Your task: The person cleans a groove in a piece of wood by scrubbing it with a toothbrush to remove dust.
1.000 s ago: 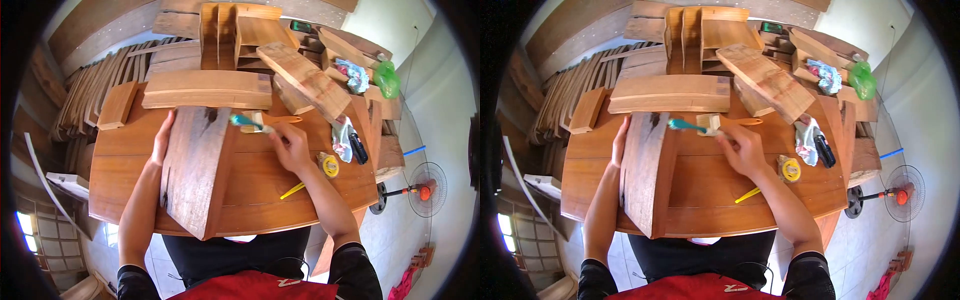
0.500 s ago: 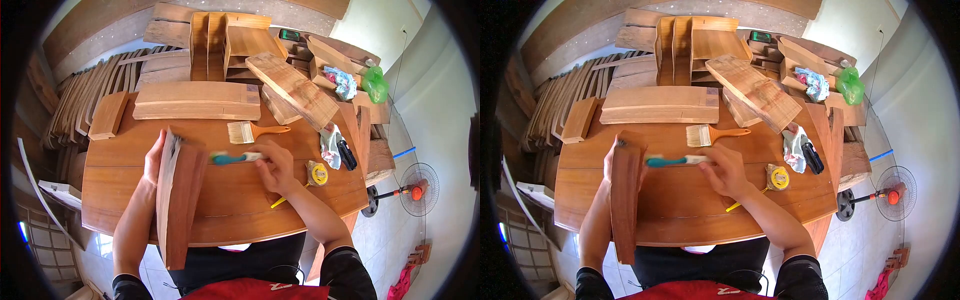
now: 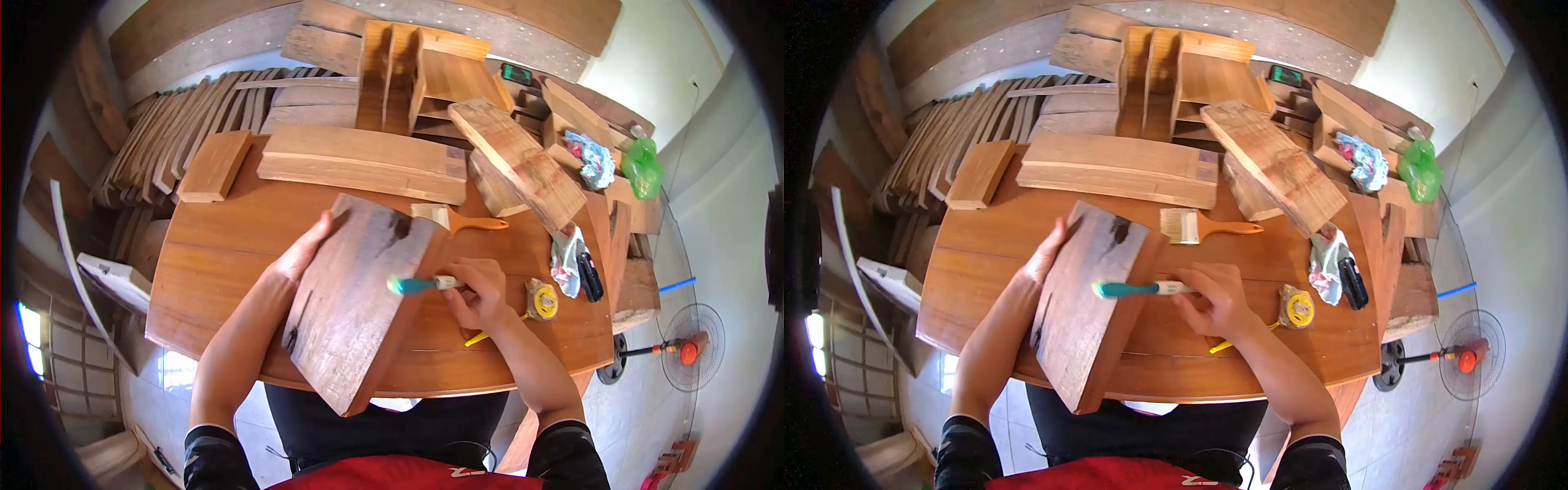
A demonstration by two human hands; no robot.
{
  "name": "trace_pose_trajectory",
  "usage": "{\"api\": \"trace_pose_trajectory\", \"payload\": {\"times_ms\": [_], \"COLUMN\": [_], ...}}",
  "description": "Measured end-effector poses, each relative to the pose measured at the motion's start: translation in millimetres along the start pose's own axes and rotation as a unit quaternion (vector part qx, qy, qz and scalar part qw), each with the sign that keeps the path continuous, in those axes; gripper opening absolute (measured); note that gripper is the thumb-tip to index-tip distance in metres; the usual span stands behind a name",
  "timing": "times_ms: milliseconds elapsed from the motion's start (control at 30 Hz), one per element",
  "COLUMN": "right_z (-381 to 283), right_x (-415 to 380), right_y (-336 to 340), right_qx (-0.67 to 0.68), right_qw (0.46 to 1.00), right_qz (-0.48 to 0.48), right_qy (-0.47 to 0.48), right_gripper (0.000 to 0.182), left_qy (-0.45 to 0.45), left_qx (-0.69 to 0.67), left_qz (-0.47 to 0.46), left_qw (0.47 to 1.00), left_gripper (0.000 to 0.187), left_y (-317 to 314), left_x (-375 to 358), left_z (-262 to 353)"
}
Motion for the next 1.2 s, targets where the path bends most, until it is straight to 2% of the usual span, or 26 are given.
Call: {"api": "trace_pose_trajectory", "payload": {"times_ms": [33, 133, 167, 267, 300, 333, 433, 500, 667, 767, 833, 900, 1000, 1100, 1133, 1200], "right_z": [-3, 8, 9, 12, 7, 10, 29, 26, 20, 24, 16, 12, 19, 16, 10, -2], "right_x": [6, 11, 11, 17, 15, 8, 5, 5, 3, 6, 7, 4, 6, 10, 11, 10], "right_y": [3, 7, 10, 12, 11, 18, 17, 9, -5, 4, -2, -3, 5, 10, 8, 0], "right_qx": [-0.003, -0.063, -0.033, -0.071, -0.088, -0.101, -0.081, -0.057, -0.017, -0.021, -0.007, 0.002, -0.095, -0.07, -0.065, -0.057], "right_qw": [1.0, 0.992, 0.981, 0.995, 0.994, 0.992, 0.974, 0.98, 0.994, 0.975, 0.987, 0.993, 0.988, 0.988, 0.993, 0.998], "right_qz": [0.007, 0.083, 0.1, 0.055, 0.055, 0.069, 0.116, 0.099, 0.042, 0.04, 0.027, -0.014, 0.112, 0.127, 0.086, 0.002], "right_qy": [0.028, -0.067, -0.16, 0.031, 0.024, -0.035, -0.178, -0.163, -0.103, -0.215, -0.155, -0.114, -0.049, -0.046, -0.038, -0.022], "right_gripper": [0.015, 0.016, 0.016, 0.013, 0.006, 0.005, 0.011, 0.01, 0.013, 0.013, 0.016, 0.017, 0.019, 0.02, 0.018, 0.015], "left_qy": [0.006, 0.023, 0.029, 0.023, 0.014, 0.015, -0.021, -0.055, -0.077, -0.068, -0.07, -0.084, -0.084, -0.054, -0.023, -0.042], "left_qx": [0.008, 0.012, 0.009, -0.007, -0.02, -0.031, -0.026, -0.025, -0.029, -0.022, -0.004, -0.055, -0.11, -0.152, -0.135, -0.071], "left_qz": [0.015, 0.037, 0.036, 0.054, 0.045, 0.029, 0.025, 0.042, 0.075, 0.089, 0.1, 0.093, 0.06, 0.103, 0.051, 0.121], "left_qw": [1.0, 0.999, 0.999, 0.998, 0.999, 0.999, 0.999, 0.997, 0.994, 0.994, 0.993, 0.991, 0.989, 0.982, 0.989, 0.989], "left_gripper": [0.093, 0.088, 0.086, 0.081, 0.08, 0.079, 0.078, 0.075, 0.072, 0.074, 0.079, 0.071, 0.062, 0.061, 0.064, 0.072], "left_y": [4, 12, 12, 2, 1, 1, 3, -2, -2, 2, 0, -4, -7, -3, 2, -1], "left_x": [2, 3, 3, 5, 5, 8, 6, 7, 8, 8, 8, 4, -2, -4, -5, 1], "left_z": [-2, 0, 0, 2, 3, 2, 5, 9, 15, 12, 12, 16, 23, 21, 20, 13]}}
Point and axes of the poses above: each hand's wrist, its own x-axis towards the middle knuckle, its own y-axis out of the back of the hand, z = x × y, the point moved 2 cm from there along x, towards the middle knuckle, and after that the axes turned 3 degrees about x, right-handed, at the moved point
